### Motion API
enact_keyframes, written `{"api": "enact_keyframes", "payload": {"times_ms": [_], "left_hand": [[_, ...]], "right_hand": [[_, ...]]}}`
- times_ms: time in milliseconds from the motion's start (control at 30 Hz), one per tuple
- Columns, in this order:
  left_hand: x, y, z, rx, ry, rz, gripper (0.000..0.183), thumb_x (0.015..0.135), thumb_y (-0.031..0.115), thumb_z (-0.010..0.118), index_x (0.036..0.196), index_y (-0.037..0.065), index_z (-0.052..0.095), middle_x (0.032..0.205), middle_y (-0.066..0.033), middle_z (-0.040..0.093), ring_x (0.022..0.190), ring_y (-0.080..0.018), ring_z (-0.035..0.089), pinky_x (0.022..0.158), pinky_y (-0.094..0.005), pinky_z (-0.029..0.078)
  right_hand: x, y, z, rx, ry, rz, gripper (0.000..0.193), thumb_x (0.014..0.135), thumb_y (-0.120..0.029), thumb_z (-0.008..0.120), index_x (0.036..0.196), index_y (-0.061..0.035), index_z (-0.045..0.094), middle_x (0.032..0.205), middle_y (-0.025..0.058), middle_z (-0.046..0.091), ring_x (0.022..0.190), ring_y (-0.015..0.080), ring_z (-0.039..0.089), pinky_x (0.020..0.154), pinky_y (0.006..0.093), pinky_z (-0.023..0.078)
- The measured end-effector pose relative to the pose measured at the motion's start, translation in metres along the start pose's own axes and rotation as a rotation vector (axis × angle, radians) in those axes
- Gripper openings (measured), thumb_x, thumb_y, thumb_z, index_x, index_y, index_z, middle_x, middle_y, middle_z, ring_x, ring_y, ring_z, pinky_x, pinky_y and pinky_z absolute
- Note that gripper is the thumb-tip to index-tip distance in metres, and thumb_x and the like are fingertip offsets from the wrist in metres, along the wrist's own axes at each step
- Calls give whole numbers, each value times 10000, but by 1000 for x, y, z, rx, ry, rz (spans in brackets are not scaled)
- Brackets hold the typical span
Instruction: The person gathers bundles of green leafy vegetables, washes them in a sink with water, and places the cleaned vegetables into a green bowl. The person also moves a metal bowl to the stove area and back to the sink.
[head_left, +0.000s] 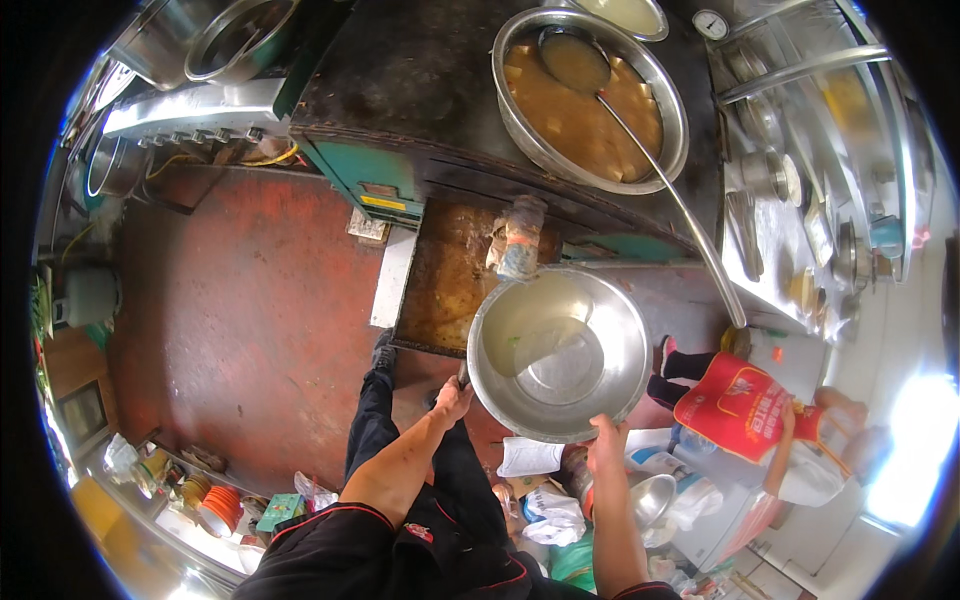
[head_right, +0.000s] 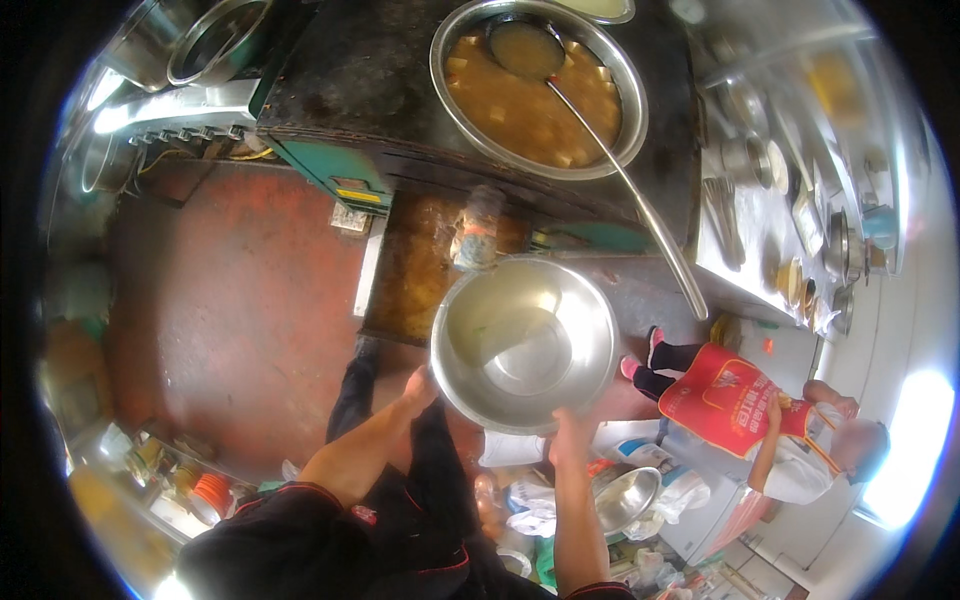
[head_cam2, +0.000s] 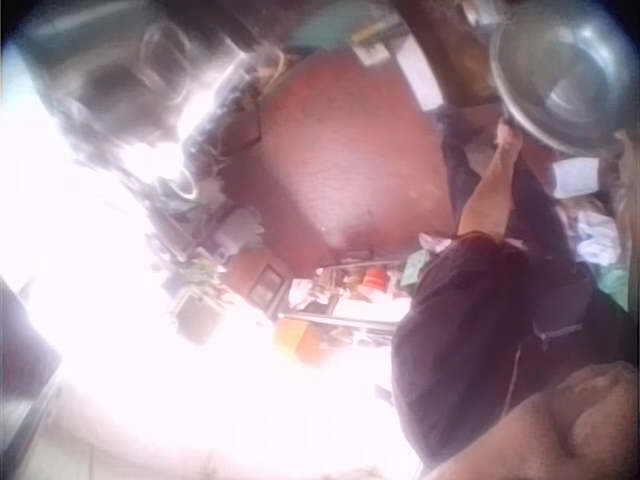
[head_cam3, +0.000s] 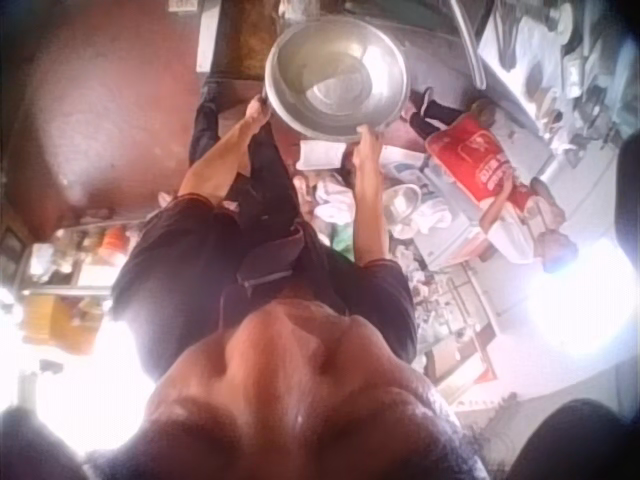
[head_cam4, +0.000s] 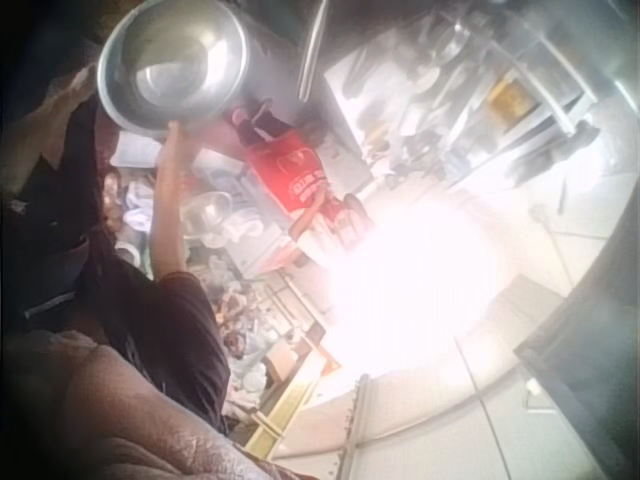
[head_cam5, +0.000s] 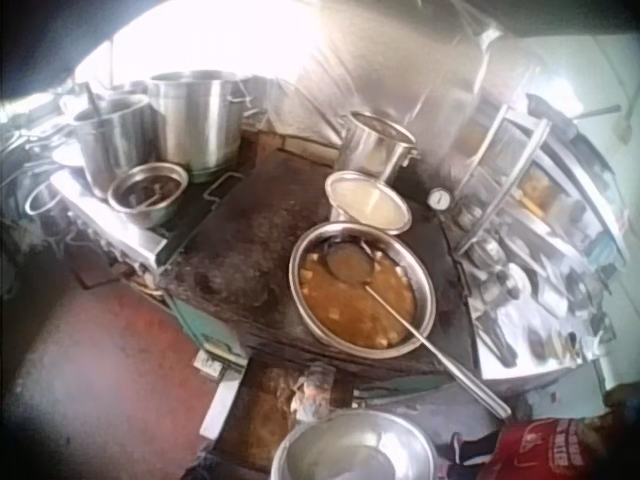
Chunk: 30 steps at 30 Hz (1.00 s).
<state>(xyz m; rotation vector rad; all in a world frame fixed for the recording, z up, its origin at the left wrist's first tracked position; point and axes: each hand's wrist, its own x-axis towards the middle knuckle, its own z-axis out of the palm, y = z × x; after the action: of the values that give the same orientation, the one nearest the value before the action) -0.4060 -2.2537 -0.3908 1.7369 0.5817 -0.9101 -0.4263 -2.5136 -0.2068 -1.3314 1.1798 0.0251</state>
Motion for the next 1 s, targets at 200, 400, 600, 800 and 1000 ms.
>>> {"api": "enact_keyframes", "payload": {"times_ms": [200, 400, 600, 800, 1000], "left_hand": [[-2, 2, -2, -53, -28, -44, 372, 918, 338, 603, 1086, 9, 555, 970, -219, 652, 926, -367, 622, 784, -417, 474], [-4, 7, -2, -135, -50, -77, 386, 926, 352, 601, 1100, 11, 551, 958, -203, 654, 912, -361, 617, 785, -403, 470], [-1, 5, -2, -103, -51, -126, 414, 927, 379, 596, 1115, 13, 550, 964, -201, 653, 908, -349, 618, 790, -402, 471], [-7, 17, -6, -53, -52, -139, 411, 928, 371, 594, 1127, 14, 548, 966, -197, 653, 903, -341, 619, 784, -405, 472], [-8, 22, -11, -47, -64, -127, 409, 929, 363, 592, 1135, 11, 549, 953, -166, 657, 888, -308, 620, 781, -400, 472]], "right_hand": [[1, -12, 12, -78, 81, -41, 396, 716, -96, 629, 1059, 22, 471, 943, 113, 580, 732, 232, 607, 479, 384, 510], [0, -27, 20, -138, 125, -147, 294, 706, -46, 610, 974, 64, 563, 913, 83, 606, 773, 187, 582, 689, 313, 481], [-1, -41, 22, -283, 43, -152, 513, 742, -60, 612, 1206, 101, 467, 1112, 131, 552, 971, 200, 525, 846, 323, 431], [2, -41, 28, -391, 73, -374, 382, 756, -47, 581, 1107, 95, 531, 1006, 96, 581, 886, 159, 520, 782, 294, 424], [-31, -76, 55, -701, 96, -605, 380, 760, -23, 533, 1114, 116, 545, 979, 200, 627, 885, 298, 592, 824, 380, 459]]}}
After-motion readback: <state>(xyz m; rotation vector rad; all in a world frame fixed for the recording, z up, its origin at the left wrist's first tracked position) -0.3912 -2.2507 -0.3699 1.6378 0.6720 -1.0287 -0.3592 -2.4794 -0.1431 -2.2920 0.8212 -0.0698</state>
